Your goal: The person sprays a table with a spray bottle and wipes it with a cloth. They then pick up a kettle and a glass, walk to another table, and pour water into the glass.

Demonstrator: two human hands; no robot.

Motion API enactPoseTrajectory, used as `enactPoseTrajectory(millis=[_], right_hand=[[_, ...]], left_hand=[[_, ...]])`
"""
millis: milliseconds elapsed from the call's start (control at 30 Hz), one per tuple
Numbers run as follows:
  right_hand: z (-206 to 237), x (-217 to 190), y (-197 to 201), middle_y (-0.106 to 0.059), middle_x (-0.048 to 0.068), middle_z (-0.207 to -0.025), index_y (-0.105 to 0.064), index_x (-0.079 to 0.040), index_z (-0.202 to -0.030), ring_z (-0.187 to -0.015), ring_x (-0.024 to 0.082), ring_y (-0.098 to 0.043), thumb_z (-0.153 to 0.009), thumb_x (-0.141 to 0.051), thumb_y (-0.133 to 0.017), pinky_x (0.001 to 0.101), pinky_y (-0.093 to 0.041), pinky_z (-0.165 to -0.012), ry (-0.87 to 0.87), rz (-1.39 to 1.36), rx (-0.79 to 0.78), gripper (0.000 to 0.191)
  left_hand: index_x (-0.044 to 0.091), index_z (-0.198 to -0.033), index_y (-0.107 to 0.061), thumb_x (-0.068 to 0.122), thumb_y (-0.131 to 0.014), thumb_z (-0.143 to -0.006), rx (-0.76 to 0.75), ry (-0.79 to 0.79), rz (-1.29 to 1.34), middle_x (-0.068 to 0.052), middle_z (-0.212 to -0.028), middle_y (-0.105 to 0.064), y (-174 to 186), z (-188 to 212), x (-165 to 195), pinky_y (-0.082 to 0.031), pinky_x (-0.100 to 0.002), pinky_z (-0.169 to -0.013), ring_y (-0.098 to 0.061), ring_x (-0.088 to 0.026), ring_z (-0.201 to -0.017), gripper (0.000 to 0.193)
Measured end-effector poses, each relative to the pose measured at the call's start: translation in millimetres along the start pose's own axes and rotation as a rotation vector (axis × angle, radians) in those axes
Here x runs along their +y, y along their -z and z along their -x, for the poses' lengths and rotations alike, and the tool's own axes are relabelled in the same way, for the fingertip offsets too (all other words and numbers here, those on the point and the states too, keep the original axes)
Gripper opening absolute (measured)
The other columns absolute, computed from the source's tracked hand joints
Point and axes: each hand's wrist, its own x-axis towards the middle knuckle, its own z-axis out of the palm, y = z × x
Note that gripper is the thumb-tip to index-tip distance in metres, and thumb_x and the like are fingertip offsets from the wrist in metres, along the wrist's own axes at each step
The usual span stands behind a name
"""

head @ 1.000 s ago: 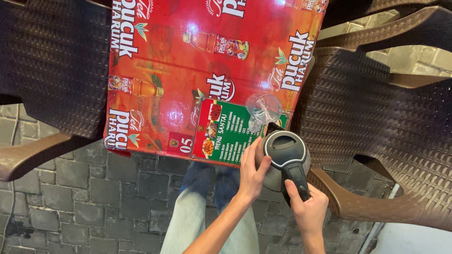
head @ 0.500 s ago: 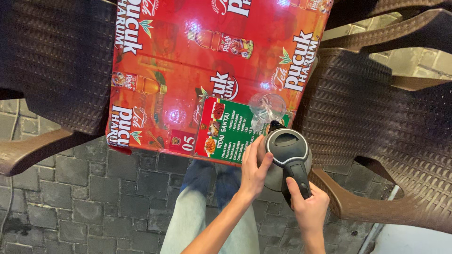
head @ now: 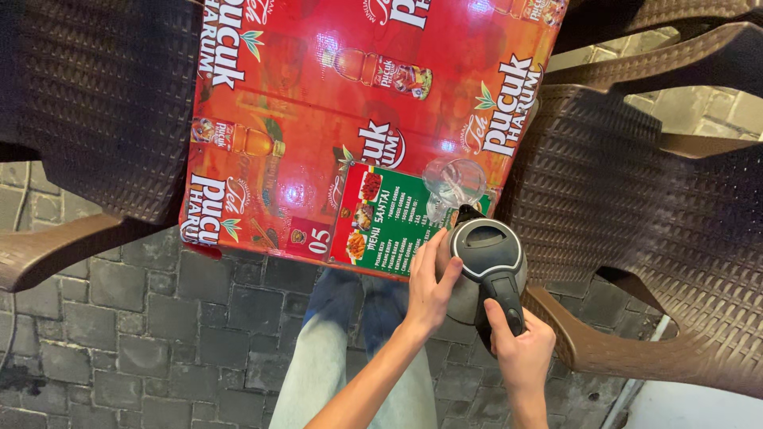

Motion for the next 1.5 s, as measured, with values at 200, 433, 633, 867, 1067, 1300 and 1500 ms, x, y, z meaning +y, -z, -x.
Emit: enactPoseTrajectory(millis=[200, 433, 633, 867, 1067, 1300, 1500], right_hand=[[0, 10, -2, -0.046, -0.001, -0.048, -0.05, -0.003, -0.057, -0.042, 0.006, -0.042, -0.091, -0.026, -0.075, 0.0262, -0.029, -0.041, -0.019, -0.102, 0.026, 0.049], [-1, 48, -10, -0.05, 0.001, -0.052, -0.057, -0.001, -0.064, -0.044, 0.007, -0.044, -0.092, -0.022, -0.073, 0.0248, -0.03, -0.042, 0.037, -0.318, 0.072, 0.039], [5, 87, -20, -0.054, 0.003, -0.059, -0.059, 0.001, -0.071, -0.049, 0.009, -0.05, -0.097, -0.03, -0.071, 0.0245, -0.036, -0.046, 0.147, -0.481, 0.093, 0.042], [23, 107, -29, -0.056, 0.005, -0.064, -0.06, 0.002, -0.076, -0.055, 0.011, -0.051, -0.099, -0.044, -0.067, 0.0242, -0.036, -0.051, 0.329, -0.495, 0.161, 0.052], [42, 109, -29, -0.056, 0.005, -0.061, -0.059, 0.004, -0.073, -0.052, 0.012, -0.052, -0.098, -0.052, -0.063, 0.025, -0.036, -0.048, 0.327, -0.483, 0.21, 0.061], [63, 122, -31, -0.056, 0.005, -0.061, -0.059, 0.004, -0.074, -0.054, 0.012, -0.053, -0.098, -0.051, -0.062, 0.0261, -0.037, -0.05, 0.326, -0.442, 0.188, 0.06], [72, 122, -44, -0.054, 0.004, -0.058, -0.06, 0.003, -0.07, -0.052, 0.011, -0.05, -0.097, -0.046, -0.064, 0.0252, -0.036, -0.049, 0.28, -0.365, 0.125, 0.056]], left_hand=[[0.002, -0.148, -0.049, 0.057, -0.051, -0.098, -0.008, -0.002, 0.003, -0.021, -0.139, -0.057, 0, 0, 2, -0.032, -0.045, -0.115, -0.05, -0.036, -0.132, 0.075], [0.002, -0.149, -0.047, 0.057, -0.058, -0.096, -0.024, -0.128, -0.038, -0.021, -0.147, -0.054, 5, -3, 9, -0.033, -0.046, -0.117, -0.048, -0.037, -0.135, 0.078], [0.003, -0.153, -0.046, 0.059, -0.062, -0.092, -0.051, -0.277, -0.122, -0.023, -0.155, -0.049, 11, -3, 8, -0.032, -0.05, -0.121, -0.045, -0.041, -0.142, 0.084], [0.003, -0.155, -0.044, 0.064, -0.064, -0.09, -0.1, -0.373, -0.132, -0.025, -0.162, -0.042, 15, 10, 13, -0.032, -0.052, -0.124, -0.042, -0.044, -0.145, 0.091], [0.003, -0.158, -0.043, 0.069, -0.059, -0.09, -0.112, -0.418, -0.137, -0.025, -0.164, -0.04, 15, 26, 18, -0.028, -0.054, -0.127, -0.04, -0.044, -0.149, 0.095], [0.001, -0.157, -0.039, 0.067, -0.06, -0.092, -0.155, -0.404, -0.161, -0.025, -0.164, -0.042, 39, 45, 11, -0.028, -0.051, -0.126, -0.041, -0.043, -0.152, 0.096], [0.0, -0.156, -0.037, 0.066, -0.065, -0.088, -0.132, -0.323, -0.182, -0.023, -0.158, -0.046, 74, 53, 7, -0.031, -0.048, -0.124, -0.043, -0.04, -0.148, 0.099]])
